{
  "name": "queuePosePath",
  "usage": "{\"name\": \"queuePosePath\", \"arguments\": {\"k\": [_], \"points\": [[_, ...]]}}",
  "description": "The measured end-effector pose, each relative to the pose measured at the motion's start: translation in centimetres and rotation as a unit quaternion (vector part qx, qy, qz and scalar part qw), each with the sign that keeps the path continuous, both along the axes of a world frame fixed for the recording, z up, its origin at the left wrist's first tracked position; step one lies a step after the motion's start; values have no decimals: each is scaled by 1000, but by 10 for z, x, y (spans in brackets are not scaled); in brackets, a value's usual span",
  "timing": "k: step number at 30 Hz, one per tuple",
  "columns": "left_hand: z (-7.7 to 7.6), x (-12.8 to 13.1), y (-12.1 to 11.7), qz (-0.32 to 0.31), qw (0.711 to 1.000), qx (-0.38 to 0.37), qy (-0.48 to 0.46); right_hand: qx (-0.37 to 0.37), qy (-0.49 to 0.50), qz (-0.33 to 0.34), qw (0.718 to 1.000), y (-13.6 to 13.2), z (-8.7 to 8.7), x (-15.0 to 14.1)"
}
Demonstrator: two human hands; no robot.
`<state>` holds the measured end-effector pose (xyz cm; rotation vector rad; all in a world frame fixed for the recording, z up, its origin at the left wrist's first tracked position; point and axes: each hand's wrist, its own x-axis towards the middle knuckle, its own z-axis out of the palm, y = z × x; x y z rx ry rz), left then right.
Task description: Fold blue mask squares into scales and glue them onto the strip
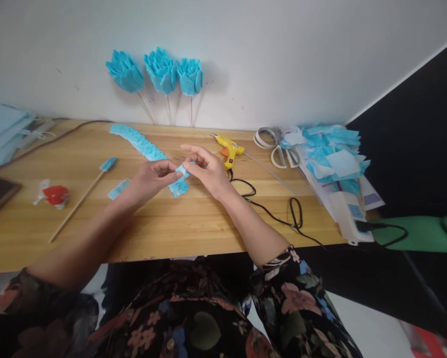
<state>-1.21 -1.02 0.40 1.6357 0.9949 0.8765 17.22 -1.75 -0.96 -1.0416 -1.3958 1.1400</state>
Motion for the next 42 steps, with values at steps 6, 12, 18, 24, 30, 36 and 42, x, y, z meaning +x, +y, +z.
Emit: {"name": "queuePosePath", "arguments": {"k": [6, 12, 18, 24, 30, 36, 42], "points": [[-2, -1, 2, 6, 998, -45, -34, -6, 15, -52, 999, 3, 5, 8], [-1, -1, 5, 34, 994, -63, -80, -10, 37, -49, 998, 5, 4, 12], [-2, -2, 5, 33, 995, -58, -76, -8, 8, -6, 1000, 5, 2, 7], [-1, -4, 7, 52, 989, -92, -108, 21, 7, -52, 998, 6, 5, 10], [2, -3, 9, 49, 970, -160, -175, -31, 98, -61, 993, 8, 5, 11], [-1, -3, 7, 40, 973, -148, -171, -82, 128, -64, 986, 9, 5, 12], [-4, -4, 8, 54, 982, -105, -149, -94, 125, -41, 987, 6, 5, 10]]}}
